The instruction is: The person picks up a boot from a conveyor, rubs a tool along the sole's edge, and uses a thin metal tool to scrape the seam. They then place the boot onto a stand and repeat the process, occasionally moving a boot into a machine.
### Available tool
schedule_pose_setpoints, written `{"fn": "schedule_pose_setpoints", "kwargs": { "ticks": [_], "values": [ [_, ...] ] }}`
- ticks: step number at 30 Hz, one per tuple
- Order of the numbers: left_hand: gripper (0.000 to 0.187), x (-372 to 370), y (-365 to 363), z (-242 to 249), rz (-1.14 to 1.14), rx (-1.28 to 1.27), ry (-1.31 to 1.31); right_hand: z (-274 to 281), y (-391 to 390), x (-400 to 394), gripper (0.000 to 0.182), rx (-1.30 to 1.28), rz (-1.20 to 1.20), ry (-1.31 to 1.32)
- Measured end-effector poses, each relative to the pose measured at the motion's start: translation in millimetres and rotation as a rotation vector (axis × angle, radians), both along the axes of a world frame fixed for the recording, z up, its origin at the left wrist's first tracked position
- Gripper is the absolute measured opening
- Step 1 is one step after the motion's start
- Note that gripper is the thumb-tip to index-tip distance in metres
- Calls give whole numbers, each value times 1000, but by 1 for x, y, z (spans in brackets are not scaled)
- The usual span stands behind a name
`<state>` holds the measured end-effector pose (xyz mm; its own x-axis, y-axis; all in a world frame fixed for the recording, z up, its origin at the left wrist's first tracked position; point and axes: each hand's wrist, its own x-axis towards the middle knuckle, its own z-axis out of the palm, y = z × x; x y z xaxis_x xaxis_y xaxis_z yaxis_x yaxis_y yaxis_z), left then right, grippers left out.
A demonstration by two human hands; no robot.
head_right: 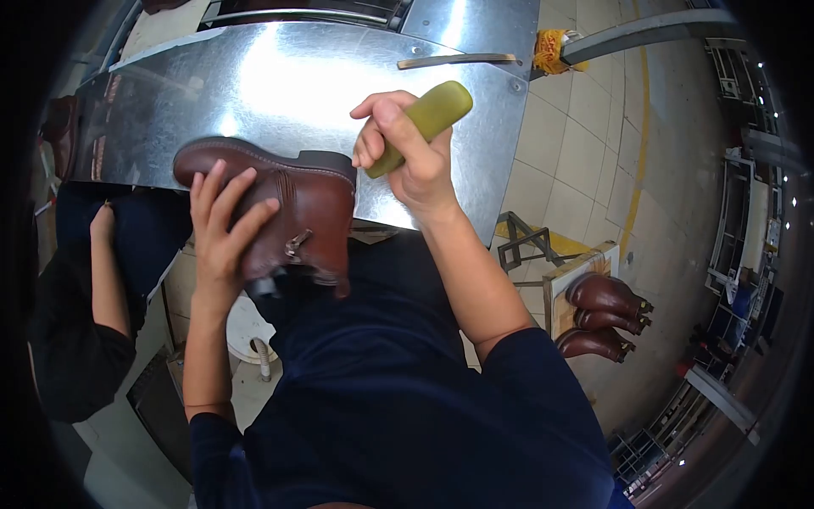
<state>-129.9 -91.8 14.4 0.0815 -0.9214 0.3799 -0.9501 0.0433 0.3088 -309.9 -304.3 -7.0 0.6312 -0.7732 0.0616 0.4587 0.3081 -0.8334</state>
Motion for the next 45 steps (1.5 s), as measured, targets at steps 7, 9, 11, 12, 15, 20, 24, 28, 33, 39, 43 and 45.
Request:
{"fn": "schedule_pose_setpoints", "kwargs": {
  "ticks": [7, 9, 11, 12, 15, 20, 24, 28, 33, 39, 43, 45],
  "values": [
    [46, 3, -4, 5, 119, 127, 276, 0, 5, -10, 29, 183, 47, -80],
    [47, -1, -2, 3, 121, 111, 308, 1, 12, 0, 27, 223, 55, -78],
    [45, -1, 5, -6, 123, 114, 322, -3, 11, 7, 27, 216, 103, -54],
    [45, -1, 8, -10, 118, 104, 332, -5, 10, 13, 27, 211, 131, -42],
    [45, 0, 15, -20, 115, 75, 348, 8, 10, 32, 24, 232, 132, 50],
    [52, 1, 16, -25, 92, 57, 437, 23, 12, 73, 25, 129, 188, 240],
    [57, 4, 15, -27, 66, 10, 459, 18, 18, 108, 28, 96, 242, 272],
    [50, 2, 19, -16, 78, 45, 466, 11, 28, 139, 30, -14, 199, 296],
    [45, 0, 15, -9, 149, -12, 284, -33, 5, 133, 27, -460, -127, 409],
    [30, -18, 9, -13, 180, -301, -101, -72, -82, 111, 31, -12, 14, 271],
    [65, -21, 5, -6, 112, -44, 173, -52, -52, 112, 33, -63, 166, 214],
    [81, -24, 11, -9, 99, -20, 268, -68, -64, 109, 33, -60, 233, 157]
  ]
}}
